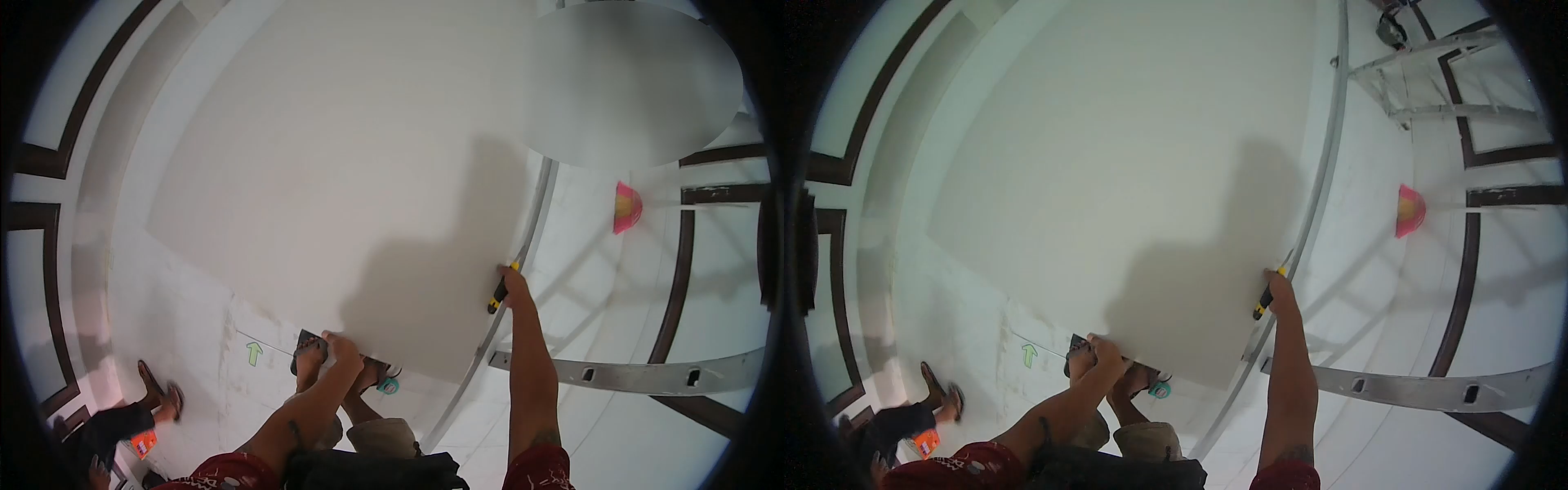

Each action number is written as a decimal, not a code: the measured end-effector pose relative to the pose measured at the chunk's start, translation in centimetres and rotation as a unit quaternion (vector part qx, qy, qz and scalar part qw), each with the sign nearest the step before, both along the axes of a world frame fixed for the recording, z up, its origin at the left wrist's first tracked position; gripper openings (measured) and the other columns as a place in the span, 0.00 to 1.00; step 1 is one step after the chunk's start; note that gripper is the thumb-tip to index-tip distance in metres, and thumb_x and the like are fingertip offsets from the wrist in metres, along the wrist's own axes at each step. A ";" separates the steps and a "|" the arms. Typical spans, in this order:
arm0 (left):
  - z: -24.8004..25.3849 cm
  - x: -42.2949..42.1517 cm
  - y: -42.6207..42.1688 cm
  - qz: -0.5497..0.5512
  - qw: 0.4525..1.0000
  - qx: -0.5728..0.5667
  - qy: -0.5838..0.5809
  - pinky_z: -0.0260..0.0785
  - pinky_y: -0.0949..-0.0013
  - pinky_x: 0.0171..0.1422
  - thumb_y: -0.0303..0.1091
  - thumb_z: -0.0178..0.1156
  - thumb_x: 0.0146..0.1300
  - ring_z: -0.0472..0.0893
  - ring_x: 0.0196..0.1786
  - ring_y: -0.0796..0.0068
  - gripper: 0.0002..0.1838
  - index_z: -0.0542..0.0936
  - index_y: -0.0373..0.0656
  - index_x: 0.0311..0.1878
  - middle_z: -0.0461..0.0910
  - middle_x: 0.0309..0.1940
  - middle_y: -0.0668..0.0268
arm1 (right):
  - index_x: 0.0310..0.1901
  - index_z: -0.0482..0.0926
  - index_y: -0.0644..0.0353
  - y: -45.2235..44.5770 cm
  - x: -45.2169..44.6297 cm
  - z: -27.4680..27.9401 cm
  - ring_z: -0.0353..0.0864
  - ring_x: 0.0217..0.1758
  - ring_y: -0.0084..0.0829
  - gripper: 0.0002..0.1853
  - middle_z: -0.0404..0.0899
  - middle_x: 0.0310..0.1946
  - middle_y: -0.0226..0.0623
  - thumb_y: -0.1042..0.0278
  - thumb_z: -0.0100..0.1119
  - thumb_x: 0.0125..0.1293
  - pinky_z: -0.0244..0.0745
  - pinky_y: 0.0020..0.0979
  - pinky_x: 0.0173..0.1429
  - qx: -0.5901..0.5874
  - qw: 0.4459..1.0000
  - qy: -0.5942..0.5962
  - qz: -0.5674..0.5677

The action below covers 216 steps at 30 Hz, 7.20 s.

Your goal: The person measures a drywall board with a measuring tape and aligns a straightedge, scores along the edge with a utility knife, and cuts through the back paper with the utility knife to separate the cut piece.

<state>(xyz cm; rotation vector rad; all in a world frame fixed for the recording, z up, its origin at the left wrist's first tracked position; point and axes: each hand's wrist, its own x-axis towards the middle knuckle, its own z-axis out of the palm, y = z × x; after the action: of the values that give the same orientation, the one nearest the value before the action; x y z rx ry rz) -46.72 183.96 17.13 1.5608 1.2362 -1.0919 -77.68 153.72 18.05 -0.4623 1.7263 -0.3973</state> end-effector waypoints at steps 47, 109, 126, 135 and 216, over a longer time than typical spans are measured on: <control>32.0 14.5 4.2 -0.092 0.991 -0.094 -0.006 0.70 0.51 0.64 0.59 0.46 0.67 0.79 0.60 0.50 0.39 0.66 0.32 0.68 0.78 0.57 0.47 | 0.44 0.74 0.62 -7.1 18.3 47.0 0.80 0.38 0.37 0.09 0.76 0.36 0.36 0.69 0.57 0.65 0.80 0.40 0.47 -0.138 0.988 -0.073 -0.006; 44.7 33.0 5.0 -0.203 0.935 -0.280 -0.075 0.61 0.63 0.27 0.35 0.57 0.66 0.71 0.26 0.74 0.12 0.71 0.51 0.25 0.71 0.24 0.71 | 0.34 0.70 0.59 -10.1 49.4 88.7 0.76 0.29 0.36 0.07 0.71 0.26 0.37 0.68 0.57 0.65 0.85 0.47 0.43 -0.203 0.831 -0.350 0.382; 58.8 41.8 6.2 -0.283 0.927 -0.165 0.182 0.59 0.66 0.20 0.45 0.50 0.63 0.66 0.17 0.71 0.15 0.67 0.45 0.28 0.66 0.19 0.65 | 0.45 0.75 0.75 -8.8 56.0 91.0 0.89 0.35 0.43 0.17 0.80 0.31 0.47 0.64 0.56 0.69 0.86 0.34 0.35 -0.331 0.794 -0.289 0.421; 60.1 44.4 6.2 -0.286 0.931 -0.183 0.136 0.64 0.63 0.25 0.44 0.50 0.65 0.71 0.22 0.66 0.13 0.69 0.43 0.39 0.71 0.26 0.61 | 0.45 0.78 0.72 -11.5 58.4 90.3 0.87 0.38 0.27 0.18 0.86 0.34 0.39 0.60 0.62 0.70 0.80 0.26 0.40 -0.452 0.700 -0.205 0.514; 88.8 62.5 -38.0 -0.499 0.564 0.321 -0.574 0.68 0.58 0.38 0.27 0.76 0.37 0.79 0.31 0.61 0.18 0.78 0.46 0.33 0.78 0.26 0.67 | 0.45 0.76 0.67 -75.4 101.3 88.5 0.79 0.53 0.35 0.22 0.79 0.49 0.41 0.80 0.68 0.44 0.72 0.33 0.61 -0.608 0.408 0.027 0.681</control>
<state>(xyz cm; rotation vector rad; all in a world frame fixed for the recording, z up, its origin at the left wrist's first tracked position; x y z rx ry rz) 15.78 145.92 105.98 2.9003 -0.3971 0.1770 23.67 78.31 106.55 -2.6655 0.2218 -0.2880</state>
